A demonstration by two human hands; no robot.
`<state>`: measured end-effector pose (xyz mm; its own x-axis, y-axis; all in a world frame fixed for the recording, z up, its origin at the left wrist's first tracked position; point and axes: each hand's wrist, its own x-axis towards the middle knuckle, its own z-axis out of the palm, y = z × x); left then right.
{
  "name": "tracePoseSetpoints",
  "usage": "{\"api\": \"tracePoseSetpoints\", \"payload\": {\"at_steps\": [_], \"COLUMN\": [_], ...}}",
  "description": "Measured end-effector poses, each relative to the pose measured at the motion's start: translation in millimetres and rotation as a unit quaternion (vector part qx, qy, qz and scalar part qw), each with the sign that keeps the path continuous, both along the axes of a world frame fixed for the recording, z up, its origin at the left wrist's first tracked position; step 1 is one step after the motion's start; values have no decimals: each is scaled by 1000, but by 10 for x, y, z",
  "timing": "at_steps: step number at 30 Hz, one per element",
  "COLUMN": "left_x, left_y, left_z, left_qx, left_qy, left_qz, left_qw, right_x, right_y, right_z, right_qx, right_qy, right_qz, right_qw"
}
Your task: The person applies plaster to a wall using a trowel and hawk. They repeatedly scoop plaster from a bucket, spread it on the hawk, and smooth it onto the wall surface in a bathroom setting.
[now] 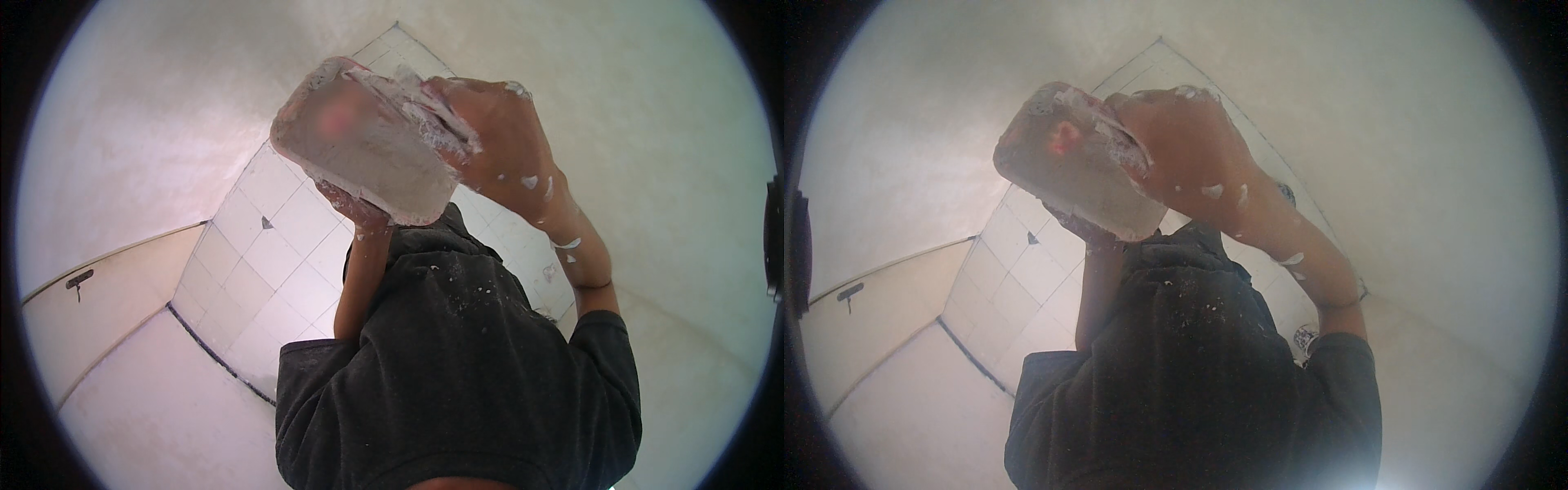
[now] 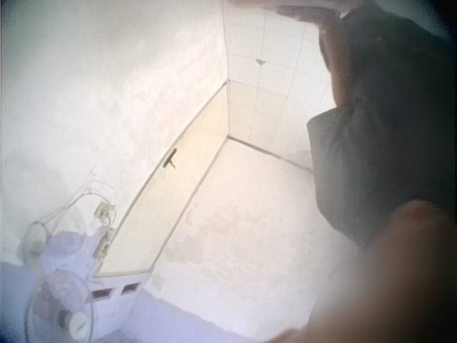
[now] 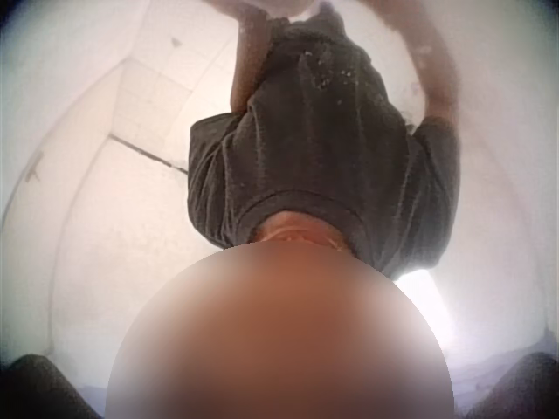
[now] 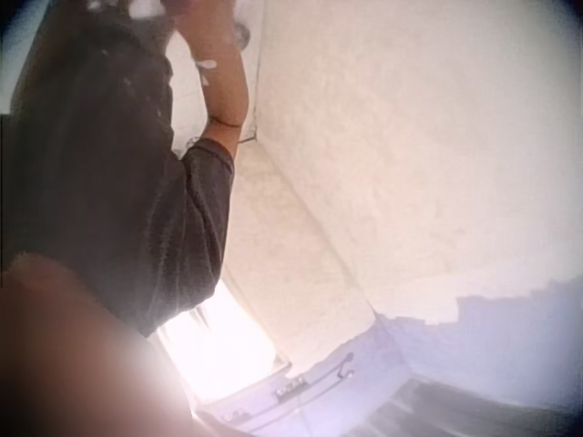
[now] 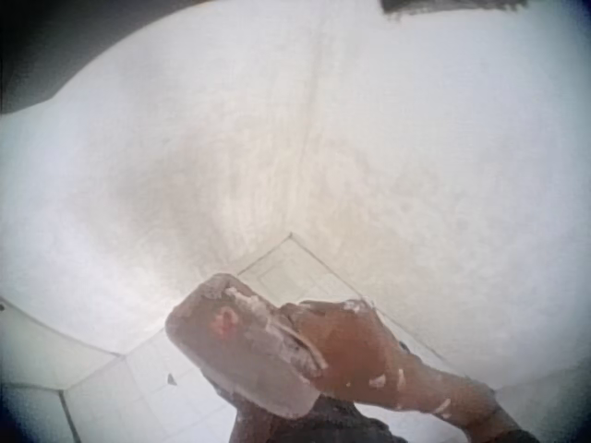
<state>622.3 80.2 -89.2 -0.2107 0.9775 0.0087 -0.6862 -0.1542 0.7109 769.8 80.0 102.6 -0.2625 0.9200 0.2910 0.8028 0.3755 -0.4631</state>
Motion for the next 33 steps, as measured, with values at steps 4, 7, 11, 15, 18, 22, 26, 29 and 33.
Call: {"api": "tracePoseSetpoints", "payload": {"at_steps": [4,7,11,15,18,22,26,29,33], "left_x": [46,86,57,85,176,206,161,187,260], "left_y": [6,-9,24,48,1,-27,-8,-5,21], "left_z": [66,75,-179,-92,166,28,-123,-23,83], "left_qx": [0,-32,-27,16,1,-17,-12,-19,-19], "left_qy": [-1,12,112,-167,-182,-7,122,23,33], "left_qz": [20,33,71,-29,-60,12,29,20,27], "left_qw": [1000,999,991,985,982,1000,992,999,999], "right_x": [-142,-234,-58,33,36,160,217,185,-71], "right_y": [-51,-92,-101,-34,99,128,75,38,-44], "right_z": [-233,-244,-164,-301,-389,-307,-178,-372,-411], "right_qx": [-58,-169,-130,-9,-44,-14,8,11,-112], "right_qy": [-81,-85,43,123,74,22,25,-34,-74], "right_qz": [42,34,64,58,27,35,4,5,35], "right_qw": [994,981,989,991,996,999,1000,999,990]}}
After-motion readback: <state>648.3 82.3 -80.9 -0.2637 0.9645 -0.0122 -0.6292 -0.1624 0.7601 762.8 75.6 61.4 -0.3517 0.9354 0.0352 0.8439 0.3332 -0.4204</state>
